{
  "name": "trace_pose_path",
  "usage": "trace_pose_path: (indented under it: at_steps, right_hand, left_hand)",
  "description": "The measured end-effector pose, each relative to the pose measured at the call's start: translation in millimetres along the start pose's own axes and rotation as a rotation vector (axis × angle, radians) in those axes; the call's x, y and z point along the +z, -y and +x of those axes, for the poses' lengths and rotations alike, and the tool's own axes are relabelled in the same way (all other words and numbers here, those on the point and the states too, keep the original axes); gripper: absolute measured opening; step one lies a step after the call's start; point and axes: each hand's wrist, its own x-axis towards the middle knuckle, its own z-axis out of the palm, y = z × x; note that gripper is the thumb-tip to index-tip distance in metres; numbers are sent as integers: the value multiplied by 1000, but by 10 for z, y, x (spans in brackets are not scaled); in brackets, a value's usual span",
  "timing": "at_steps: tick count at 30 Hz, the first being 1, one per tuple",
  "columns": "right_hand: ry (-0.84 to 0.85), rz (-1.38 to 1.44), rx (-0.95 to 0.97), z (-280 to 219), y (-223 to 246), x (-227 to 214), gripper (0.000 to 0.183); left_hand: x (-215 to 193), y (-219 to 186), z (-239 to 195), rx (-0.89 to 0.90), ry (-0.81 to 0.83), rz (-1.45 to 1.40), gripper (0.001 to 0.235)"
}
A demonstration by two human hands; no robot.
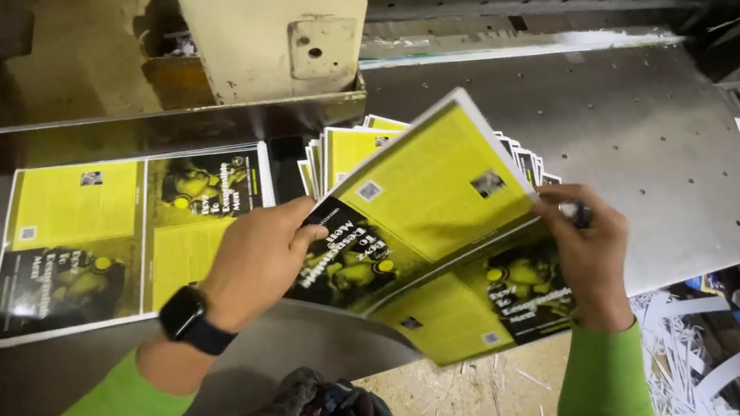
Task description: Aligning and marking stacks of printed paper at a cutting station.
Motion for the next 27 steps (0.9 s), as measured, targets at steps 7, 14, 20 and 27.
trace_pose_path:
  at_steps: [7, 14, 20, 27]
  right_hand:
    - [-434, -272, -421, -533, -220, -105, 17]
    - [-90, -122, 92, -1240, -484, 411, 17]
    - [43, -29, 344, -1487, -259, 540, 19]
    - [145, -85, 446, -1519, -273, 762, 20]
  left_hand:
    - [910, 525, 553, -333, -200, -484, 20]
    - [2057, 883, 1066, -644, -175, -687, 28]
    - [2035, 641, 934, -442, -85, -417, 75]
    - [1849, 684, 785, -209, -181, -163, 64]
